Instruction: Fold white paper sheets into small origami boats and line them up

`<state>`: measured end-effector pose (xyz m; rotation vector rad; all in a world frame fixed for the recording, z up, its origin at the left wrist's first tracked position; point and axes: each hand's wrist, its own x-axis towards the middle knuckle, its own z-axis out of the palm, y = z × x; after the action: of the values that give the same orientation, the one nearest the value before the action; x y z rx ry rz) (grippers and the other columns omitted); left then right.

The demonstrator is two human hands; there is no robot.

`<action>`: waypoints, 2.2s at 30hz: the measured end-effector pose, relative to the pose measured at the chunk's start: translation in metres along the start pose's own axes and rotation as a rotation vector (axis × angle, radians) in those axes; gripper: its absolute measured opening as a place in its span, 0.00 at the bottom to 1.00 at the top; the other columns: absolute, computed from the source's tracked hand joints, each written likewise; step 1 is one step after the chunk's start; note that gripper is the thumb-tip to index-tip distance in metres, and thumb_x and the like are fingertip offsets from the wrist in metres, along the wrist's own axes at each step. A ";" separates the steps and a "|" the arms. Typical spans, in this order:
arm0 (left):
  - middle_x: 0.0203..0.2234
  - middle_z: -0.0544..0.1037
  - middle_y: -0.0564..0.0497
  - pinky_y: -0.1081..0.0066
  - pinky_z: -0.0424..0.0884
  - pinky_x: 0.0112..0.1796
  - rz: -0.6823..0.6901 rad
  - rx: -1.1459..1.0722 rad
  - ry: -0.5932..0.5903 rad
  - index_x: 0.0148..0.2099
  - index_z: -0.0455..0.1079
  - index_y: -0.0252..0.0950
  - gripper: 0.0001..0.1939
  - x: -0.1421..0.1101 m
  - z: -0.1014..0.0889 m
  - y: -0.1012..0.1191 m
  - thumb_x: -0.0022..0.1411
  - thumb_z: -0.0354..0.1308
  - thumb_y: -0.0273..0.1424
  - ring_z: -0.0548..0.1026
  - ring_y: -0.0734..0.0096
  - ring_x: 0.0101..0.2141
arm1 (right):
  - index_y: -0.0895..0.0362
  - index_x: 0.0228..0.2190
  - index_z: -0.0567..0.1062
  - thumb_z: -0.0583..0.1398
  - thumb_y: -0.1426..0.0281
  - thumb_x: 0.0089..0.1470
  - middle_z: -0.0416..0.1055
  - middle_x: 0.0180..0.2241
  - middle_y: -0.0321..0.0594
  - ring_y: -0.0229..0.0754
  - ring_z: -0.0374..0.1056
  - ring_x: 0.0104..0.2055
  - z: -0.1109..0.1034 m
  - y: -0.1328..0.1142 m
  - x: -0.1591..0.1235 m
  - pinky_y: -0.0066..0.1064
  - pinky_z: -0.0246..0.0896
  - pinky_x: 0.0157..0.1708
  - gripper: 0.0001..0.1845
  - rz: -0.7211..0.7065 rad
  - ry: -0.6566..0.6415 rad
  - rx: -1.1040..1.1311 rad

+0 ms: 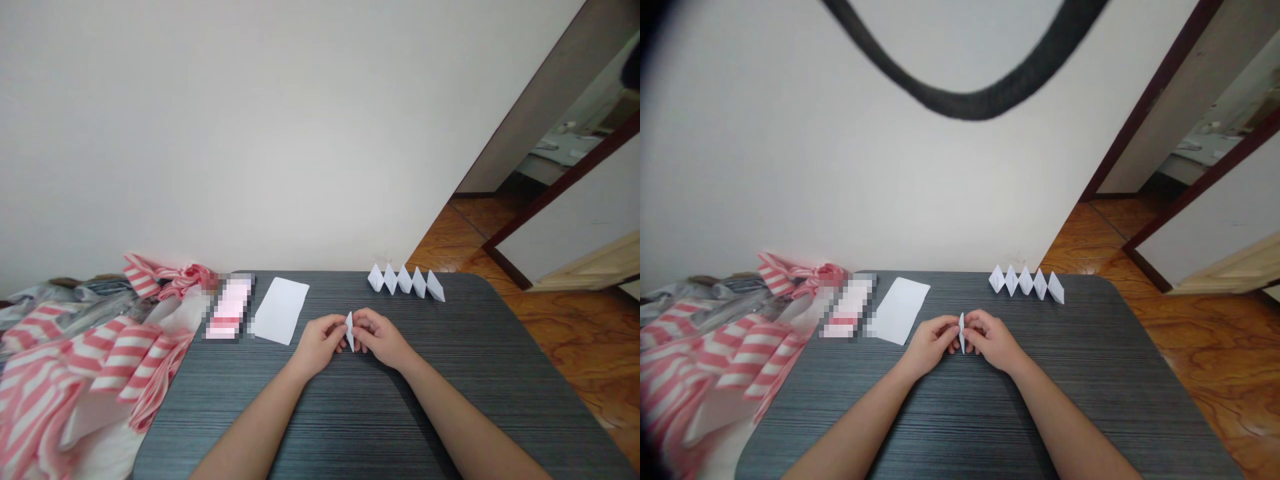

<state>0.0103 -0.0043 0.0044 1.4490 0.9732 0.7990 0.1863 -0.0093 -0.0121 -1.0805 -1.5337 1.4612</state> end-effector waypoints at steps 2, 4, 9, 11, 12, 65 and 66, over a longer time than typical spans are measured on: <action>0.24 0.73 0.50 0.76 0.67 0.24 0.007 0.018 -0.017 0.45 0.71 0.34 0.16 0.000 0.000 0.003 0.61 0.49 0.36 0.69 0.77 0.22 | 0.56 0.38 0.64 0.56 0.63 0.55 0.70 0.24 0.34 0.34 0.66 0.21 0.000 0.000 0.000 0.24 0.59 0.19 0.11 -0.003 0.007 -0.022; 0.25 0.74 0.50 0.75 0.67 0.24 0.011 0.030 -0.027 0.47 0.71 0.35 0.17 -0.001 -0.001 0.005 0.61 0.49 0.37 0.69 0.76 0.22 | 0.56 0.38 0.64 0.56 0.63 0.56 0.70 0.24 0.34 0.34 0.66 0.22 0.001 -0.001 0.000 0.24 0.59 0.19 0.11 -0.003 0.010 -0.037; 0.26 0.75 0.50 0.75 0.68 0.26 0.014 0.014 -0.066 0.47 0.70 0.35 0.17 -0.001 -0.001 0.004 0.61 0.49 0.36 0.70 0.76 0.23 | 0.56 0.38 0.64 0.56 0.64 0.56 0.70 0.24 0.34 0.34 0.66 0.22 0.000 -0.002 0.000 0.23 0.59 0.19 0.10 -0.006 -0.002 -0.029; 0.27 0.75 0.49 0.74 0.68 0.26 0.001 0.005 -0.069 0.48 0.70 0.35 0.17 -0.001 -0.001 0.001 0.60 0.51 0.36 0.70 0.75 0.23 | 0.56 0.38 0.64 0.55 0.64 0.56 0.70 0.24 0.33 0.34 0.66 0.21 0.000 -0.001 0.001 0.23 0.59 0.19 0.10 -0.010 -0.004 -0.025; 0.27 0.75 0.49 0.74 0.68 0.26 -0.008 0.005 -0.063 0.48 0.69 0.35 0.17 0.000 -0.001 -0.001 0.59 0.52 0.36 0.70 0.75 0.23 | 0.56 0.38 0.63 0.55 0.64 0.56 0.69 0.23 0.33 0.34 0.65 0.21 0.000 -0.001 0.001 0.23 0.59 0.19 0.09 -0.012 -0.003 -0.026; 0.23 0.74 0.49 0.74 0.69 0.26 -0.081 -0.072 -0.023 0.40 0.67 0.31 0.15 0.002 -0.002 -0.006 0.58 0.54 0.39 0.72 0.74 0.23 | 0.56 0.43 0.66 0.56 0.66 0.55 0.70 0.33 0.39 0.33 0.65 0.23 0.000 0.005 0.002 0.25 0.62 0.21 0.14 -0.081 0.118 -0.095; 0.22 0.74 0.49 0.74 0.69 0.26 -0.082 -0.067 -0.024 0.39 0.67 0.31 0.14 0.002 -0.002 -0.006 0.58 0.54 0.39 0.72 0.74 0.23 | 0.57 0.41 0.67 0.56 0.65 0.55 0.70 0.31 0.39 0.34 0.65 0.23 0.000 0.004 0.001 0.26 0.62 0.21 0.12 -0.073 0.115 -0.132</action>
<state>0.0087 -0.0016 -0.0016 1.3491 0.9729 0.7462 0.1861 -0.0081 -0.0159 -1.1527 -1.5884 1.2416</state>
